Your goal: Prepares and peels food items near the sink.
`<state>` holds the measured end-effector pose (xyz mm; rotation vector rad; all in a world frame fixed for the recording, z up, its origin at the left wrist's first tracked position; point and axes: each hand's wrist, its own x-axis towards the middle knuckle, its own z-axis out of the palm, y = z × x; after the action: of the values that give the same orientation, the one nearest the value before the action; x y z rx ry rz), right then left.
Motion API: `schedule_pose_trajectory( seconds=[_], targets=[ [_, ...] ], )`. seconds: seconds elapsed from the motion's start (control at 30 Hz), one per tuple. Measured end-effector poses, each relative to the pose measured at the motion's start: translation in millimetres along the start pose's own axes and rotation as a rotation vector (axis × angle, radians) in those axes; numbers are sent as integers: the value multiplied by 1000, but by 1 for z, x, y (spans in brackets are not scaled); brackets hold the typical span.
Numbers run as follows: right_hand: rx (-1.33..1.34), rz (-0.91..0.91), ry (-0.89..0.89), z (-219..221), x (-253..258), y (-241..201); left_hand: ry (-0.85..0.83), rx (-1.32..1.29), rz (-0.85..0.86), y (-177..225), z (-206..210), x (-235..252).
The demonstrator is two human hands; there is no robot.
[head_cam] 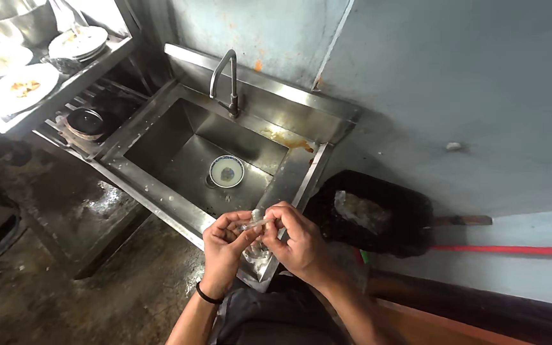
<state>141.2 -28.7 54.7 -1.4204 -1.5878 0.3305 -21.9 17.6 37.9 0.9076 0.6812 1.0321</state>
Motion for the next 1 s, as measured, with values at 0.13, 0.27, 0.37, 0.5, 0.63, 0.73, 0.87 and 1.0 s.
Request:
schedule_pose_trajectory(
  seconds=[0.13, 0.27, 0.37, 0.5, 0.63, 0.73, 0.87, 1.0],
  targets=[
    [200, 146, 47, 2, -4, -1, 27, -52, 24, 1, 3, -1],
    [375, 268, 159, -3, -1, 1, 14, -82, 43, 1, 2, 0],
    [419, 317, 201, -15, 4, 1, -29, -84, 36, 2, -5, 1],
    [317, 356, 255, -41, 6, 9, -69, -5, 70, 8, -11, 4],
    [5, 247, 478, -110, 0, 49, -77, 231, 250, 17, -13, 8],
    [-393, 347, 687, -178, -17, 113, -122, 364, 329, 18, -21, 12],
    [-712, 1183, 409, -229, -73, 193, -102, 513, 283, 10, -34, 20],
    [-710, 1244, 228, -208, -108, 190, 42, 750, 261, 9, -40, 34]
  ],
)
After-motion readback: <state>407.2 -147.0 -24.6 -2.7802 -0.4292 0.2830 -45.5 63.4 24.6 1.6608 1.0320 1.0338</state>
